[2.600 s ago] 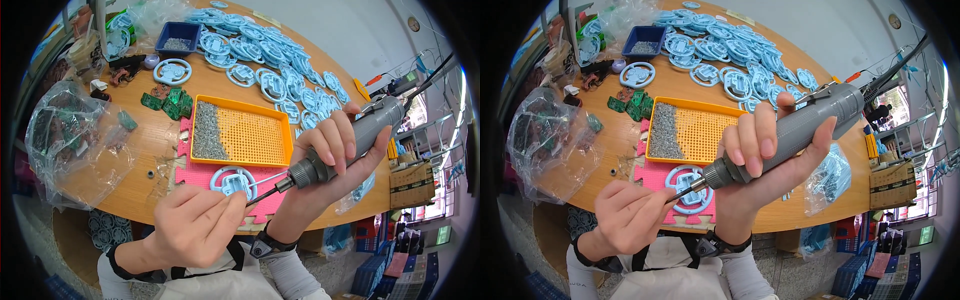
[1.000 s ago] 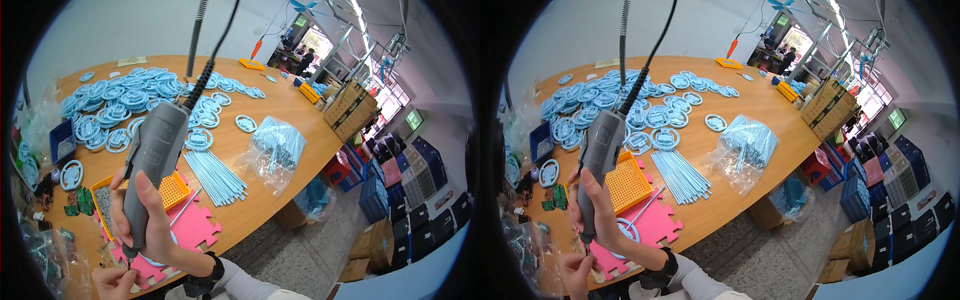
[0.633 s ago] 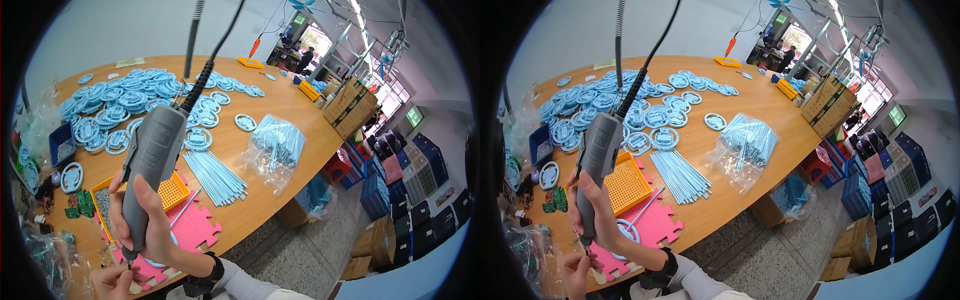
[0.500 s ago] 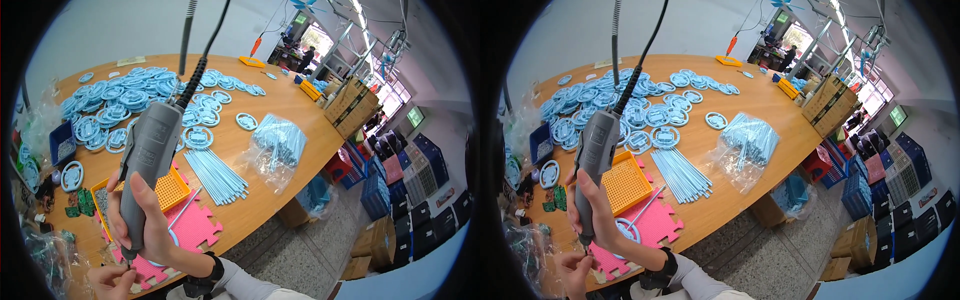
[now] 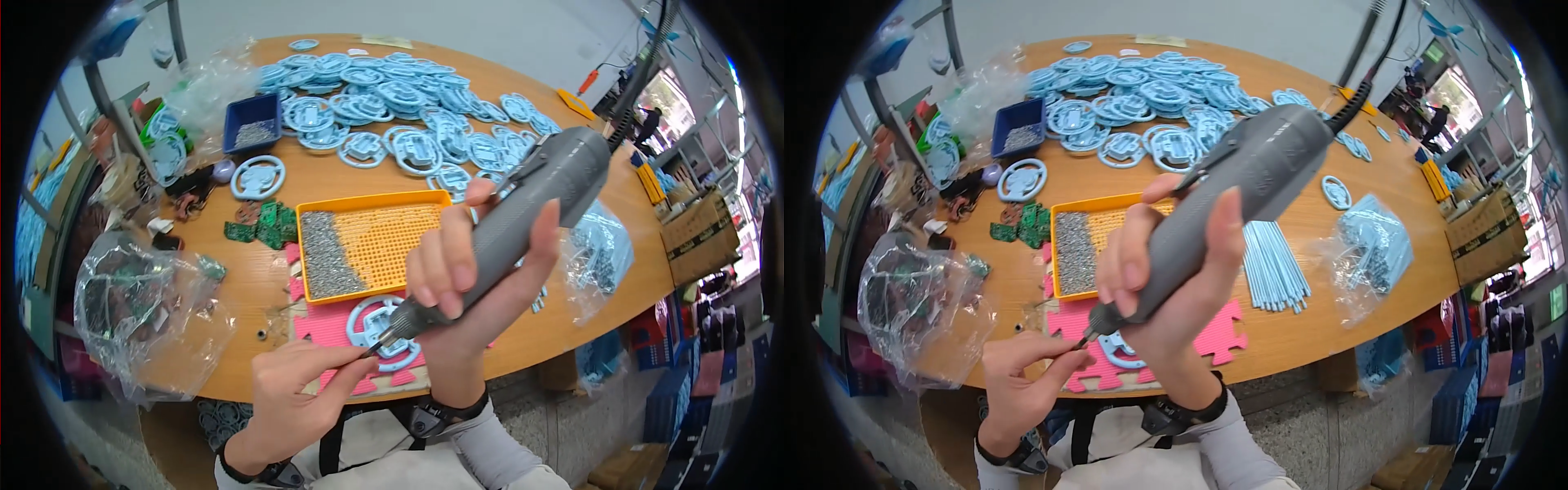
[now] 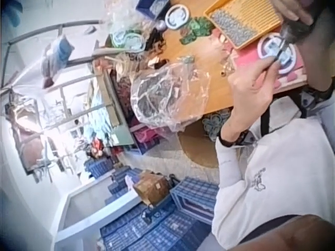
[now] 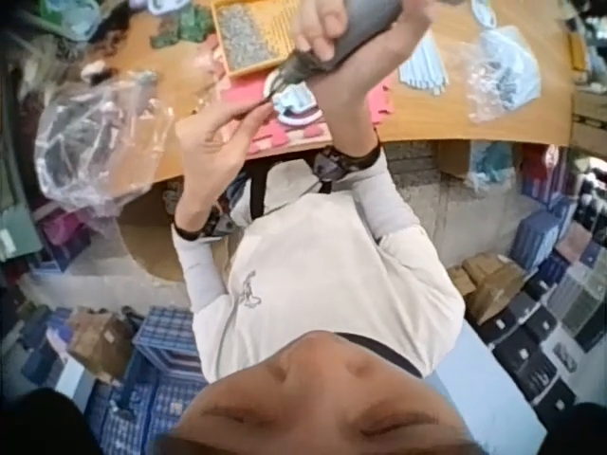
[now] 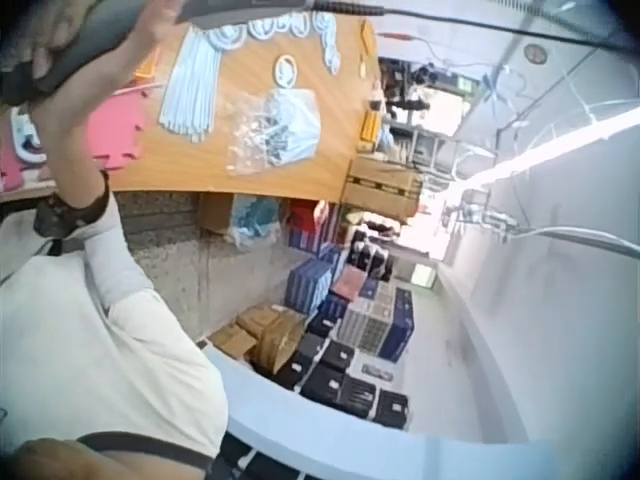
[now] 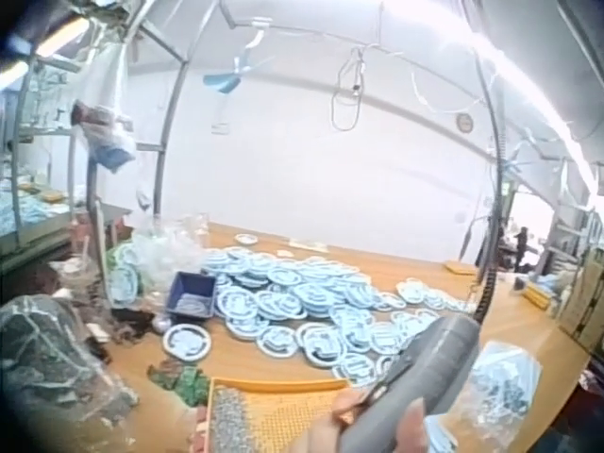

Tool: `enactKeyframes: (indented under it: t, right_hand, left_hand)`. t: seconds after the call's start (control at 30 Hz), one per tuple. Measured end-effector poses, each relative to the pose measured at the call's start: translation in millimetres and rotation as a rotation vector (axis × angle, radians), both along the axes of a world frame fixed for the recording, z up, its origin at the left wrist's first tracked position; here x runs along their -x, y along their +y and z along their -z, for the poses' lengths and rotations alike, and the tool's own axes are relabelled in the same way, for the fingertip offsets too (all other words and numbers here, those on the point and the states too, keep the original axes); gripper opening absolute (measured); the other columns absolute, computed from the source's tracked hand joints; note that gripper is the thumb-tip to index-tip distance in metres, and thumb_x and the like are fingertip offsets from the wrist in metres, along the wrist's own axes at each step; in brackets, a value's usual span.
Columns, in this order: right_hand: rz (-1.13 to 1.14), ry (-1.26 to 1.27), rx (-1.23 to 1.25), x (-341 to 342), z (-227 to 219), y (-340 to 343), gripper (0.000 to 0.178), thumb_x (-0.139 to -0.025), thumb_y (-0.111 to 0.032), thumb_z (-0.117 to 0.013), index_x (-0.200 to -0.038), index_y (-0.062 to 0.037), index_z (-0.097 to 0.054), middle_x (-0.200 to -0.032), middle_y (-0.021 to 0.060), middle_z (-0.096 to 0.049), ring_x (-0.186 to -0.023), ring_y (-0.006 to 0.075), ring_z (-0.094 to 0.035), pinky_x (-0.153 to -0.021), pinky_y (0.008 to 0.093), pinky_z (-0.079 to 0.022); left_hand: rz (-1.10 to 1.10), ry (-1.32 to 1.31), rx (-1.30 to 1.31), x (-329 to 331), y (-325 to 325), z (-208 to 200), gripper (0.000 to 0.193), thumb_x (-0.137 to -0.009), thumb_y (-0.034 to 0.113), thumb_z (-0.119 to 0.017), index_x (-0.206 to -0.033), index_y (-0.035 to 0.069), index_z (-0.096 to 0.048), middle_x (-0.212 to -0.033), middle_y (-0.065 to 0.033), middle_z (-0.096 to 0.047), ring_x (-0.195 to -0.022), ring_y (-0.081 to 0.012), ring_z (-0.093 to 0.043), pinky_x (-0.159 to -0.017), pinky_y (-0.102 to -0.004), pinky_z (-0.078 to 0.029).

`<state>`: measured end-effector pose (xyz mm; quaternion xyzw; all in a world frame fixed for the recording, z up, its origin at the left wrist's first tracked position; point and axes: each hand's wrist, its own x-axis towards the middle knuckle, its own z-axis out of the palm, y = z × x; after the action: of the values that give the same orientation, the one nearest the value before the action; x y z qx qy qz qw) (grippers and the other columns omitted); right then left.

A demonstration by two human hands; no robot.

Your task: Assembling plastic toy parts using a power screwdriver.

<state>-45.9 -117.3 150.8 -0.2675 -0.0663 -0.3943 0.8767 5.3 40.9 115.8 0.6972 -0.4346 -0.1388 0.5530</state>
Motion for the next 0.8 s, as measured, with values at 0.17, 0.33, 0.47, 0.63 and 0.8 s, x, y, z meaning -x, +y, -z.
enactKeyframes:
  t: [0.17, 0.33, 0.47, 0.63, 0.8]
  right_hand:
    - [-0.016, -0.029, 0.000, 0, -3, -5, 0.057, -0.091, -0.059, -0.029, -0.100, -0.0052, -0.047, -0.047, 0.0017, -0.036, -0.032, 0.0111, -0.033, -0.035, 0.0254, -0.034]
    - [-0.046, -0.073, 0.043, -1, -1, -6, 0.058, -0.091, -0.058, -0.030, -0.098, -0.0041, -0.050, -0.048, 0.0009, -0.037, -0.032, 0.0098, -0.034, -0.035, 0.0242, -0.034]
    - [-0.153, -0.174, 0.113, -1, 2, -11, 0.048, -0.092, -0.044, -0.045, -0.103, 0.0029, -0.048, -0.055, 0.0016, -0.042, -0.039, 0.0094, -0.041, -0.042, 0.0238, -0.039]
    - [-0.179, -0.175, 0.100, -3, 1, -13, 0.042, -0.091, -0.039, -0.049, -0.101, 0.0017, -0.044, -0.056, 0.0014, -0.043, -0.041, 0.0092, -0.043, -0.042, 0.0243, -0.041]
    - [-0.257, -0.194, 0.098, -6, -1, -11, 0.039, -0.091, -0.036, -0.052, -0.099, 0.0014, -0.043, -0.056, 0.0006, -0.044, -0.041, 0.0081, -0.044, -0.042, 0.0219, -0.043]
  left_hand:
    - [-0.119, -0.349, 0.126, 3, -7, 1, 0.012, -0.070, 0.002, -0.073, -0.081, 0.001, -0.069, -0.064, -0.0091, -0.065, -0.052, -0.0208, -0.059, -0.050, -0.0279, -0.041]
    - [0.009, -0.005, 0.115, 2, 3, 10, 0.016, -0.069, 0.004, -0.074, -0.084, 0.002, -0.069, -0.063, -0.0067, -0.063, -0.051, -0.0192, -0.057, -0.050, -0.0293, -0.040]
    - [-0.018, -0.107, 0.092, 2, 5, 1, 0.015, -0.066, -0.001, -0.073, -0.080, 0.000, -0.069, -0.067, -0.0082, -0.065, -0.056, -0.0186, -0.060, -0.054, -0.0273, -0.041]
    - [-0.197, -0.452, 0.254, 4, -1, 7, 0.019, -0.062, 0.000, -0.076, -0.079, 0.001, -0.068, -0.059, -0.0083, -0.058, -0.050, -0.0222, -0.054, -0.052, -0.0281, -0.039]
    - [-0.009, -0.109, 0.215, 3, 3, 0, 0.008, -0.072, 0.000, -0.070, -0.079, -0.001, -0.066, -0.061, -0.0059, -0.060, -0.051, -0.0159, -0.056, -0.050, -0.0257, -0.041]
